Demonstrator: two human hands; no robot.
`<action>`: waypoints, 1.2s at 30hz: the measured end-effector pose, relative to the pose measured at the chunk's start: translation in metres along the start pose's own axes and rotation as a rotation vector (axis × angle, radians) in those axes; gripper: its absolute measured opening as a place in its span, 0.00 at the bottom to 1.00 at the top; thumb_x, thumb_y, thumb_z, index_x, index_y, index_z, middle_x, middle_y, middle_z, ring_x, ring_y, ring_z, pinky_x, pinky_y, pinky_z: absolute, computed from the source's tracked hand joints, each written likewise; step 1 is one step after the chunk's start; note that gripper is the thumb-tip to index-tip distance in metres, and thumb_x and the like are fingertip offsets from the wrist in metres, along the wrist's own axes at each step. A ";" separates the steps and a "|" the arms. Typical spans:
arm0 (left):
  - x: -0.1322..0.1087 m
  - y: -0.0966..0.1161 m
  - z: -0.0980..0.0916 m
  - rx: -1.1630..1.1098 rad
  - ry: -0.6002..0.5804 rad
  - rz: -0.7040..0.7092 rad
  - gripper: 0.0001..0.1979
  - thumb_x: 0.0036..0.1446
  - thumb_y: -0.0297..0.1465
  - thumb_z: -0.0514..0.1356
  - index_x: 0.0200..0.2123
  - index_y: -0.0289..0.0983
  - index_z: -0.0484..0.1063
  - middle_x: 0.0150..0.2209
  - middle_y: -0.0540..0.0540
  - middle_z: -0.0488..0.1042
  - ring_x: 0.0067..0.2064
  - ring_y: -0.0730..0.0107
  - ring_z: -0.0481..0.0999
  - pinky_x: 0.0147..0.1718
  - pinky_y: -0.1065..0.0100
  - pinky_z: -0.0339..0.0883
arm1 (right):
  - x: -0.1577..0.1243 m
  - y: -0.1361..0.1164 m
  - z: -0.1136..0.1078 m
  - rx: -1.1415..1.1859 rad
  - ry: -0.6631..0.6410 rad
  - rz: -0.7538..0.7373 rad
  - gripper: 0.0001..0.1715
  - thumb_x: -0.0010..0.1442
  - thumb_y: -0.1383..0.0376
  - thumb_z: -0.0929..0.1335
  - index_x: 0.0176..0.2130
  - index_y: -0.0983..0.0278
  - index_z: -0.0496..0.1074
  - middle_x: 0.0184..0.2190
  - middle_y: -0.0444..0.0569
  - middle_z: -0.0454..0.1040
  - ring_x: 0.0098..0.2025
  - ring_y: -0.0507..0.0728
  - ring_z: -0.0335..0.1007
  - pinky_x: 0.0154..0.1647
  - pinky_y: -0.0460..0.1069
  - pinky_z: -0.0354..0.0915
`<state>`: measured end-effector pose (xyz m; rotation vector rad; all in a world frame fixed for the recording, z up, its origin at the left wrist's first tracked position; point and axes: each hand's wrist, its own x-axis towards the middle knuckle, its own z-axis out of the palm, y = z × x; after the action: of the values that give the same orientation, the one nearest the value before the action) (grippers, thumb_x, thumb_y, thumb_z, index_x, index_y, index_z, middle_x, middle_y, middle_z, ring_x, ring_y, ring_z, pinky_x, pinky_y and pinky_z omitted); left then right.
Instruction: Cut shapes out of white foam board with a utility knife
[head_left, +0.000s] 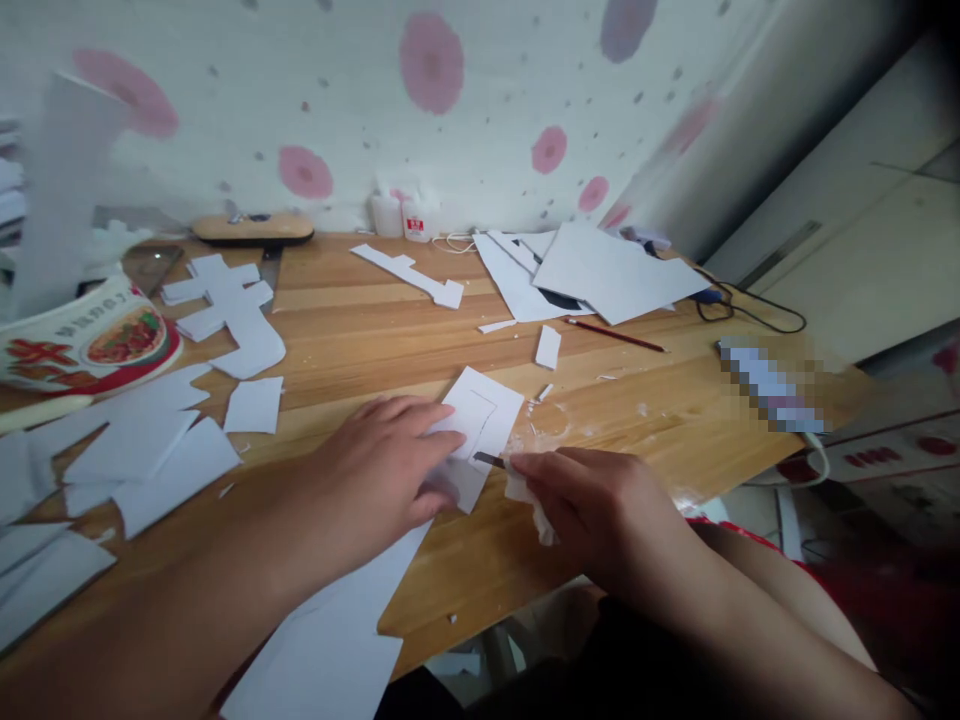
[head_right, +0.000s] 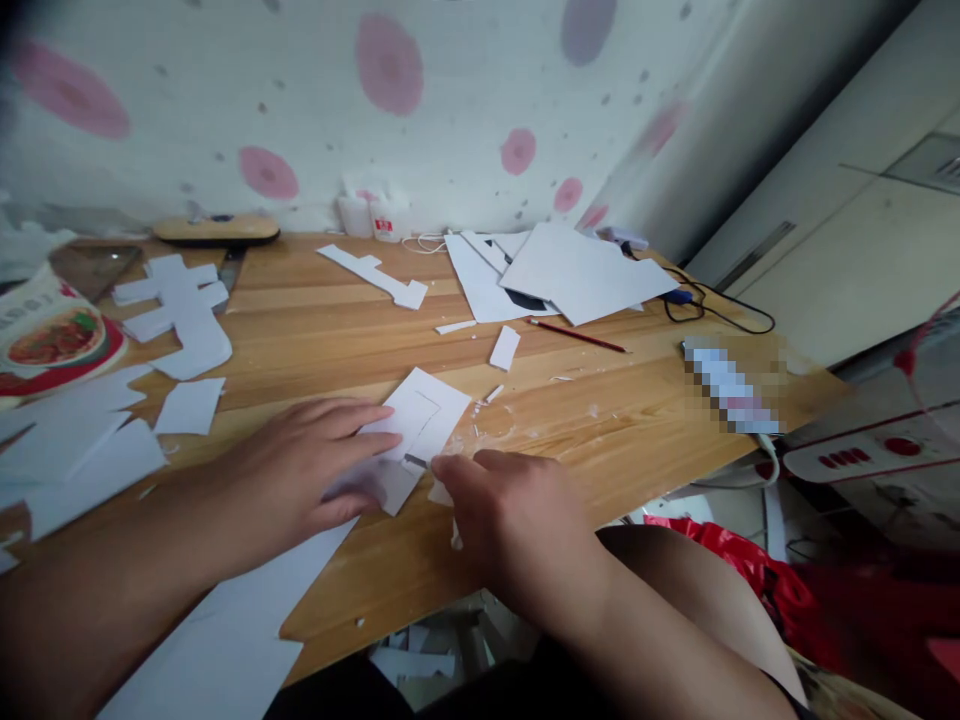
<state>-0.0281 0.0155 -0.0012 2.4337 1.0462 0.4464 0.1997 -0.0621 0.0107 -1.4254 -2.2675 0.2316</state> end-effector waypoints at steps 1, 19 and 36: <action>0.000 0.000 0.002 0.001 -0.014 -0.023 0.20 0.45 0.35 0.69 0.45 0.47 0.77 0.57 0.44 0.71 0.60 0.43 0.63 0.60 0.48 0.46 | 0.001 -0.001 0.001 -0.014 0.011 -0.008 0.13 0.62 0.69 0.63 0.44 0.62 0.74 0.25 0.47 0.74 0.25 0.52 0.69 0.25 0.46 0.60; -0.002 -0.002 0.011 -0.087 0.050 -0.035 0.20 0.43 0.34 0.70 0.43 0.43 0.79 0.56 0.39 0.72 0.59 0.38 0.65 0.60 0.44 0.43 | 0.006 -0.006 0.001 -0.079 -0.056 -0.005 0.18 0.62 0.69 0.61 0.48 0.62 0.73 0.22 0.46 0.72 0.21 0.53 0.67 0.21 0.47 0.59; -0.003 -0.002 0.006 0.332 -0.068 0.088 0.20 0.52 0.37 0.63 0.49 0.43 0.73 0.59 0.41 0.70 0.58 0.46 0.68 0.55 0.42 0.58 | 0.003 -0.009 -0.002 -0.076 -0.141 0.026 0.24 0.61 0.72 0.60 0.55 0.62 0.70 0.25 0.46 0.72 0.23 0.53 0.66 0.24 0.47 0.57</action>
<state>-0.0284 0.0134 -0.0073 2.7733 1.0569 0.2295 0.1925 -0.0640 0.0161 -1.5219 -2.3948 0.2642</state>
